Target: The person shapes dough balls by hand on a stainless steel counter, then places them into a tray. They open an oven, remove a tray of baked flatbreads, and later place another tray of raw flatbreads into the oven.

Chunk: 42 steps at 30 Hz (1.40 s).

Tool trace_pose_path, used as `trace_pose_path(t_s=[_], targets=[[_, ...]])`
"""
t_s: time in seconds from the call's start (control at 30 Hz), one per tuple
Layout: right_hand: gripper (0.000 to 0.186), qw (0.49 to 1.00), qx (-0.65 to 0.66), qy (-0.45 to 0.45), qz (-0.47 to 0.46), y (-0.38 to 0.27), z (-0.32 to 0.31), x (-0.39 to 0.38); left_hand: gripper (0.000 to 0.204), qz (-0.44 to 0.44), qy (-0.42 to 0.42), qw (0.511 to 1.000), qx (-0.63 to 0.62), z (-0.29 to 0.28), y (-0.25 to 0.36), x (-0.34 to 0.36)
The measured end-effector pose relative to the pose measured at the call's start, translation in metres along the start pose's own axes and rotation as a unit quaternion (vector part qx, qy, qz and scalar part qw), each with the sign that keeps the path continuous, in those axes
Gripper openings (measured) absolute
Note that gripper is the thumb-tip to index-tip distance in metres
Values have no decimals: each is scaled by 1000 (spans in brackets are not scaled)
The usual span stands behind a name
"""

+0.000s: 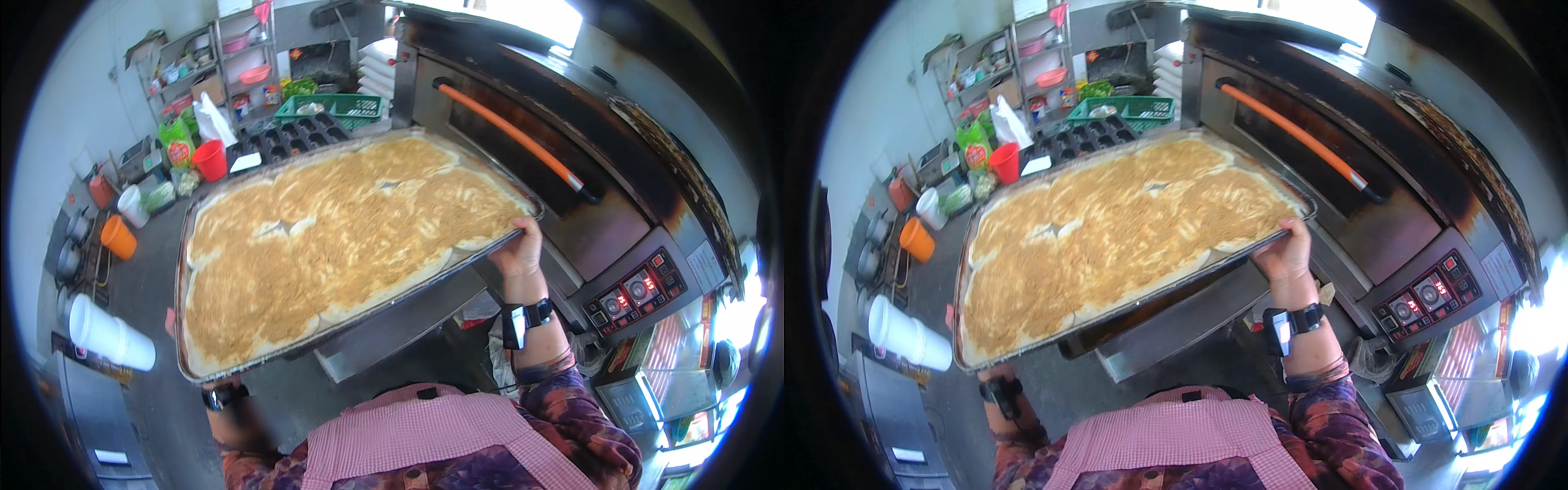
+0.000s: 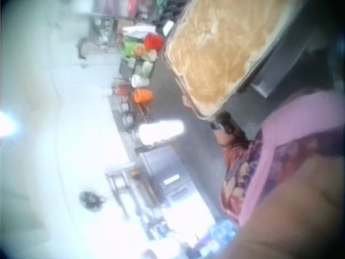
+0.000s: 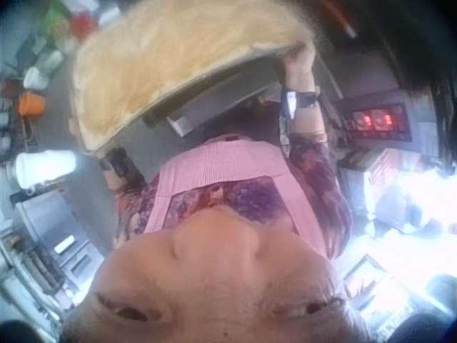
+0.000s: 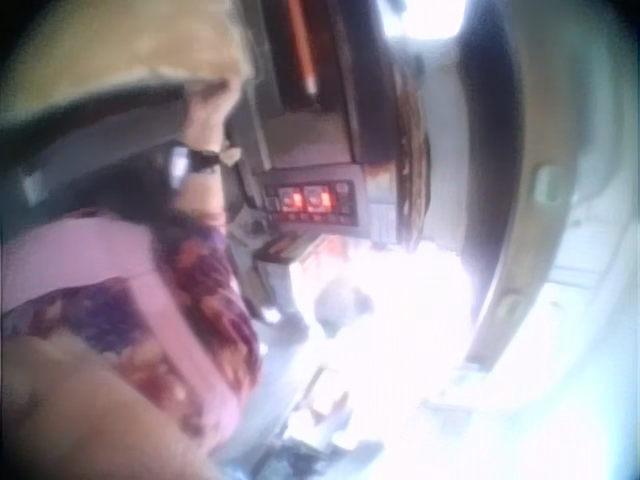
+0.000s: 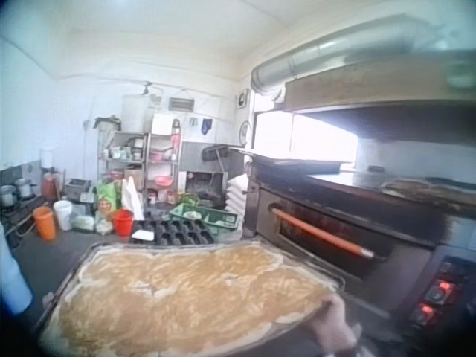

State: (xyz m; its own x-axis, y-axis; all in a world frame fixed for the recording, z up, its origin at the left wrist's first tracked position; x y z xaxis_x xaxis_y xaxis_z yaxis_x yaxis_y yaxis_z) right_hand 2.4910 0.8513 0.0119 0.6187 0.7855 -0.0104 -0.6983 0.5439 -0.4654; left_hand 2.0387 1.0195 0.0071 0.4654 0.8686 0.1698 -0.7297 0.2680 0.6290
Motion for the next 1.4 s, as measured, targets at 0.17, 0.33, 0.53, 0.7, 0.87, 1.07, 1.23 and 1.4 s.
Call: trace_pose_path(t_s=[0.17,0.33,0.53,0.7,0.87,1.07,1.23,1.4], targets=[[62,999,-20,-35,-14,-27,7,21,57,37,4,997,75,12,-12,13],[50,987,-35,-75,-140,-96,41,46,57,-39,-39,998,32,51,-42,43],[44,954,-62,-195,-220,-184,84,60,58,-33,-117,992,-19,153,-84,89],[39,945,-38,-169,-277,-242,89,83,63,6,24,999,-26,181,-120,154],[36,949,-64,-85,-297,-266,54,99,65,-55,-251,962,-89,229,-158,192],[41,973,-129,-155,-111,-211,-14,111,65,-40,-253,965,-61,262,-179,211],[36,980,25,171,-100,-189,-113,140,65,-37,-176,984,5,266,-177,222],[20,922,188,230,-247,-227,-156,183,62,-49,-218,975,-6,270,-175,220]])
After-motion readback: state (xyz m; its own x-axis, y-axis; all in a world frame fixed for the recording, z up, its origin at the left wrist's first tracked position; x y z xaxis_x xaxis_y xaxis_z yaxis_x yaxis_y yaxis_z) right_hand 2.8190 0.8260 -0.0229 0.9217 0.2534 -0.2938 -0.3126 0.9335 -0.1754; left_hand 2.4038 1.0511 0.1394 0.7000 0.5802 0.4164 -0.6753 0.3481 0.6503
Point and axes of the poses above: each hand's wrist, its own x-axis towards the middle knuckle, its own z-axis out of the palm, y = z × x, the point moved 4 cm from there along x, towards the middle knuckle, and after that the axes turned 7 degrees about x, right-handed, at the moved point
